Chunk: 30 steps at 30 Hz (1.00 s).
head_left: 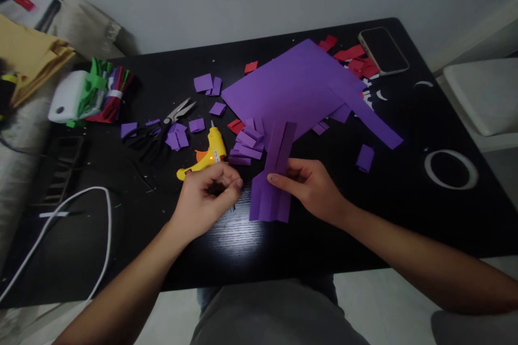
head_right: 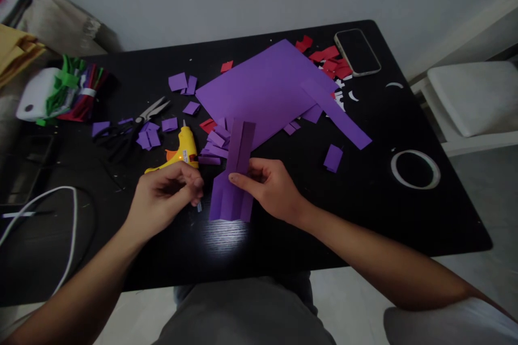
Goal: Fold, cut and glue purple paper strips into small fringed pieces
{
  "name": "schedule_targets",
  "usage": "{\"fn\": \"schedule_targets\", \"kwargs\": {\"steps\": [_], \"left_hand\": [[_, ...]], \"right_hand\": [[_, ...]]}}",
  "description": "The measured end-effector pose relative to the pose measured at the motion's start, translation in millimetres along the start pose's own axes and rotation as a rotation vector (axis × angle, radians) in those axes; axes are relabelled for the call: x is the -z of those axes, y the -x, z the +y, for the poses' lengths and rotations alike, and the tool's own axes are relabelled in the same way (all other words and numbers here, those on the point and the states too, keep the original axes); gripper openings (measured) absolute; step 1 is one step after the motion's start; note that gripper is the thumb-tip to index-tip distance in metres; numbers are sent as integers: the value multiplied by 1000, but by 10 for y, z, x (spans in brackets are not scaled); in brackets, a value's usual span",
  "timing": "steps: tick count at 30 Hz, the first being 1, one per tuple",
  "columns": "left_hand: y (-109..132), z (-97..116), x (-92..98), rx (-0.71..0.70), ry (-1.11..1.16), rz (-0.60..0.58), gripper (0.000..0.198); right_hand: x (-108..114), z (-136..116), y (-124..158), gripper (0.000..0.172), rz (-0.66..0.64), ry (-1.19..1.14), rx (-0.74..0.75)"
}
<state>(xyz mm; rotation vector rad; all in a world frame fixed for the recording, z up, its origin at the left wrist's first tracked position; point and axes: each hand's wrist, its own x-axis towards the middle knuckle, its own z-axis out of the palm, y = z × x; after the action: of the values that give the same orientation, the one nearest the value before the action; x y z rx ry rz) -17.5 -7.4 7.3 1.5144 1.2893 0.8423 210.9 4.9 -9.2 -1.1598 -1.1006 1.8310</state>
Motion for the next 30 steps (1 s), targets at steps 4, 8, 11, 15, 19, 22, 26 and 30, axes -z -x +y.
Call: {"fn": "schedule_targets", "kwargs": {"steps": [4,8,11,15,19,22,26,30], "left_hand": [[5,8,-68,-38,33,28,13],[28,-28,-142,-28,20,-80,14],[22,-41,-134,-13,17,-91,18],[0,-31,-88,6,60,-32,18],[0,-39,-110,61,145,-114,20],[12,-54,-150,90,174,-194,20],[25,-35,-159,81,191,-163,22],[6,-4,-118,92,209,-62,23]], "right_hand": [[-19,33,9,30,-60,-17,-33],[-34,46,29,28,-103,33,-47],[-26,21,20,26,-114,48,-58],[-21,-20,2,22,-74,65,-55],[-37,0,19,20,-100,90,-34],[-53,22,41,18,-146,109,-26],[-52,-1,50,16,-172,96,-16],[-19,-26,31,11,-165,51,-39]]}}
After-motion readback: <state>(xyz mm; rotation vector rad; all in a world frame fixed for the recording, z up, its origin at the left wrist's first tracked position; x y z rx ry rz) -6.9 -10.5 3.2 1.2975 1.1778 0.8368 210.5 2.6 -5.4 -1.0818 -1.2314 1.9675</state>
